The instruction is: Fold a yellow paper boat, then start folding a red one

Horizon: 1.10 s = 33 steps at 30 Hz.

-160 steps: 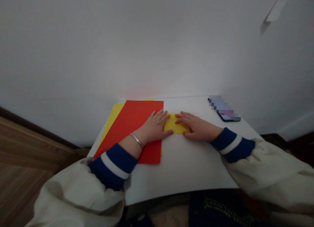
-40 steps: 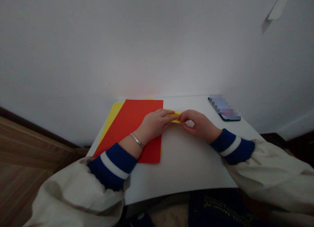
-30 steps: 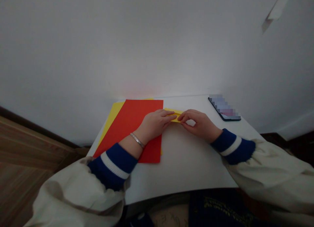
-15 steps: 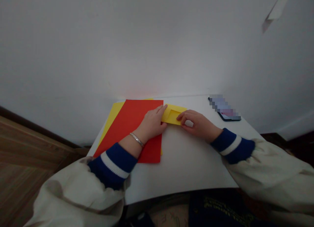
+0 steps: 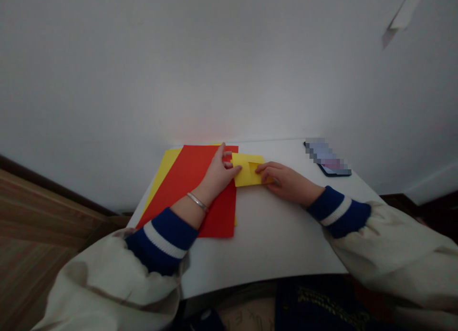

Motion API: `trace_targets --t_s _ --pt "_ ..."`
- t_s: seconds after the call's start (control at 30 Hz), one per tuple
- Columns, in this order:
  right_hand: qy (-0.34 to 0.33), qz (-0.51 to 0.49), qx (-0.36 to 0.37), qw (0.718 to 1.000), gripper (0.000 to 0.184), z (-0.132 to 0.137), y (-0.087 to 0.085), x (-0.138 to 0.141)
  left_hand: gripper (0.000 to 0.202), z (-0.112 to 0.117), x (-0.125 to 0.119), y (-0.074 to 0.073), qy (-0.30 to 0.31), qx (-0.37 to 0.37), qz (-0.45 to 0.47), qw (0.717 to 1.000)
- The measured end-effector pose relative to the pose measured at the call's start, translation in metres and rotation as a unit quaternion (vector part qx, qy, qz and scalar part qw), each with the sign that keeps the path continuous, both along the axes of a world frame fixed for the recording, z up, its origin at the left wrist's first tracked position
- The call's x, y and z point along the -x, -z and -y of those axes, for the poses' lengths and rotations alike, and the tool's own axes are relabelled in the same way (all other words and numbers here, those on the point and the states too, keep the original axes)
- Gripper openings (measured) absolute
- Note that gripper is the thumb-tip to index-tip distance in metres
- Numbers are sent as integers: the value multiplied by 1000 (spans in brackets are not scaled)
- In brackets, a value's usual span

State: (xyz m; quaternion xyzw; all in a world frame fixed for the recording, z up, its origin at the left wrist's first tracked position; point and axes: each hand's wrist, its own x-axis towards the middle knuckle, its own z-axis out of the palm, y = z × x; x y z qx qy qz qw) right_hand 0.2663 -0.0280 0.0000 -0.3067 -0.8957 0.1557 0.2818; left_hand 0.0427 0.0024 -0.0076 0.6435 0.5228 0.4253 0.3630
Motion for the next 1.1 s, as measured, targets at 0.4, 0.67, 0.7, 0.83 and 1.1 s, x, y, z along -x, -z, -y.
trace_targets --t_s 0.4,0.67,0.7,0.83,1.1 --pt "96 87 -107 986 17 -2 -1 -3 38 4 8 -8 -1 -70 -154 986" --pt "165 174 -100 966 29 -5 2 -6 34 8 11 -8 24 -110 -266 957" --pt "168 179 -106 964 30 -6 3 -6 35 10 11 -9 27 -111 -288 951" --pt "180 197 -124 956 31 -9 6 -7 37 17 8 -15 70 -150 -408 898" --pt "141 157 -94 973 40 -5 1 -1 47 15 3 -1 219 -230 -507 801"
